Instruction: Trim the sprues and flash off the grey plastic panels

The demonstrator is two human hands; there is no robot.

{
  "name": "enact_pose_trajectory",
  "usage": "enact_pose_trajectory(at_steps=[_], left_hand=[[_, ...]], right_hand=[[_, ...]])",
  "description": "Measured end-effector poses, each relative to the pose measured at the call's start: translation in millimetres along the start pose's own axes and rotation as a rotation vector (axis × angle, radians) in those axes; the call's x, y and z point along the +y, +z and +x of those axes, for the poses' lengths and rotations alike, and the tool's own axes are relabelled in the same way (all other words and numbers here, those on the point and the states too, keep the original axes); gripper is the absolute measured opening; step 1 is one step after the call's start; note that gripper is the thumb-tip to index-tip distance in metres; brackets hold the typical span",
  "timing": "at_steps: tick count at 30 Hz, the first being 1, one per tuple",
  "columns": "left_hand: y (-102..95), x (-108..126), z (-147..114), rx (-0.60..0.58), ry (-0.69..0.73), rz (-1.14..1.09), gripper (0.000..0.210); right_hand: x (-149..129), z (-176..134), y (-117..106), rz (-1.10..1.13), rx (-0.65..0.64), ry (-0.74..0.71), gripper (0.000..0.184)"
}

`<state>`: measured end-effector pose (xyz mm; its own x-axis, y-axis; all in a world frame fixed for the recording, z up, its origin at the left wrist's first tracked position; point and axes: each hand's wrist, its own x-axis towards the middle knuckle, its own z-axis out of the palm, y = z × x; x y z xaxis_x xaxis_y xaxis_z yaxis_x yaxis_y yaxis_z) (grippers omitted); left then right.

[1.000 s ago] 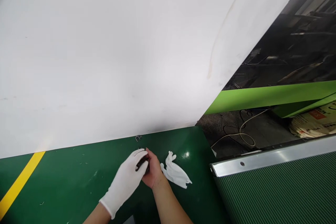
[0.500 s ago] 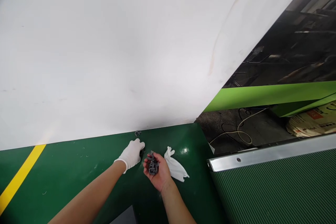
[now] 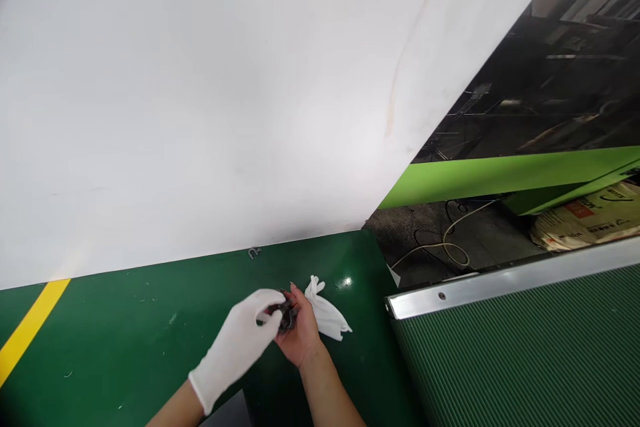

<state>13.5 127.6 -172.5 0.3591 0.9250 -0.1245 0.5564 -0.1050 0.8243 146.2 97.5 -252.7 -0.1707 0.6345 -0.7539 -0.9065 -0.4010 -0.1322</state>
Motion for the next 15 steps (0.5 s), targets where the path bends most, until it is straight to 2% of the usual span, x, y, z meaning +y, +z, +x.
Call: enact_pose_trajectory(at_steps=[2, 4, 5, 6, 8, 10, 12, 15], left_hand=[[-1.4, 8.0, -3.2, 0.079, 0.039, -0.008, 0.025], [-3.4, -0.7, 6.7, 0.236, -0.074, 0.048, 0.022], [-2.3, -9.9, 15.0, 0.267, -0.142, 0.102, 0.022], [0.9, -20.7, 24.2, 0.221, -0.177, 0.177, 0.025], [13.4, -42.1, 41.9, -0.039, -0.098, 0.391, 0.036], [28.3, -57.2, 55.2, -0.266, -0.006, 0.551, 0.037], [37.6, -63.6, 63.0, -0.352, 0.01, 0.596, 0.034], [35.7, -58.3, 62.7, -0.383, -0.014, 0.566, 0.031]], right_hand=[[-4.4, -6.8, -5.6, 0.071, -0.054, 0.025, 0.023], [-10.1, -15.1, -13.5, 0.083, -0.103, 0.018, 0.015], [-12.8, -19.3, -17.8, 0.075, -0.121, 0.004, 0.015], [-15.1, -23.3, -21.9, 0.066, -0.135, -0.013, 0.02], [-18.2, -29.9, -28.8, 0.048, -0.145, -0.043, 0.031], [-19.5, -33.7, -32.8, 0.031, -0.145, -0.057, 0.034], [-19.6, -34.6, -34.0, 0.019, -0.136, -0.069, 0.03], [-17.7, -31.1, -32.8, 0.006, -0.112, -0.08, 0.027]])
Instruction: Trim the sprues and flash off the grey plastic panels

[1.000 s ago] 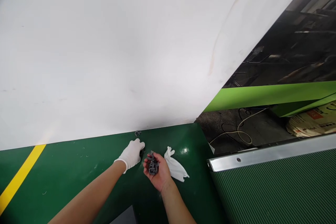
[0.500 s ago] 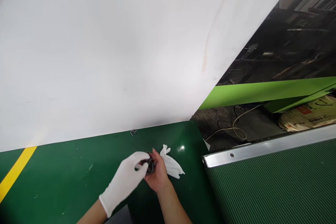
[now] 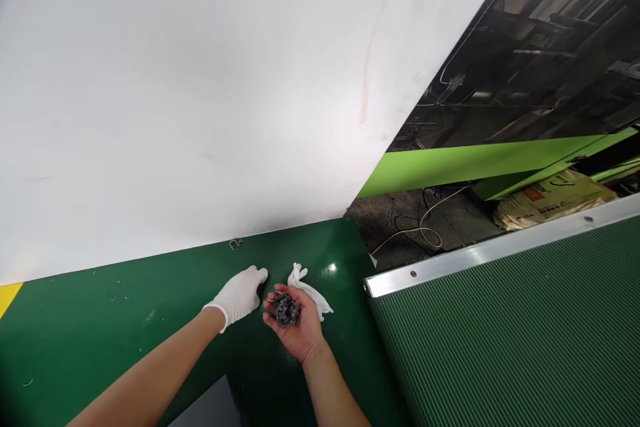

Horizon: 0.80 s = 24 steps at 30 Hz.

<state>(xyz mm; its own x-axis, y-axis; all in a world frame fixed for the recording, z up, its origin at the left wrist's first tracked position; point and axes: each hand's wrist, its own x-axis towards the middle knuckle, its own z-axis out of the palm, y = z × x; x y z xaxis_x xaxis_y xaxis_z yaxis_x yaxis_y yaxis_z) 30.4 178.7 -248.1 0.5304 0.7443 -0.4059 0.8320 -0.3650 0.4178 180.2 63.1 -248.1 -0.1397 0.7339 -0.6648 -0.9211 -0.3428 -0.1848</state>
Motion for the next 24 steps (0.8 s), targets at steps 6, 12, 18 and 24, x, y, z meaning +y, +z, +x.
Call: enact_pose_trajectory(at_steps=[6, 12, 18, 24], left_hand=[[-11.3, 40.5, -51.5, 0.179, 0.044, -0.278, 0.023], [-33.9, 21.6, -48.7, 0.332, -0.128, -0.677, 0.027], [-40.8, -29.8, 31.8, 0.58, -0.68, -0.453, 0.045], [-52.3, -29.2, 45.1, 0.386, -0.565, -0.298, 0.025]], right_hand=[[11.2, 16.4, 6.8, -0.031, 0.136, 0.008, 0.029], [7.9, 9.1, 9.3, 0.113, -0.018, 0.118, 0.022], [15.7, -16.1, -10.6, 0.19, -0.073, 0.193, 0.019], [12.2, -37.7, -16.6, 0.263, -0.051, 0.137, 0.02]])
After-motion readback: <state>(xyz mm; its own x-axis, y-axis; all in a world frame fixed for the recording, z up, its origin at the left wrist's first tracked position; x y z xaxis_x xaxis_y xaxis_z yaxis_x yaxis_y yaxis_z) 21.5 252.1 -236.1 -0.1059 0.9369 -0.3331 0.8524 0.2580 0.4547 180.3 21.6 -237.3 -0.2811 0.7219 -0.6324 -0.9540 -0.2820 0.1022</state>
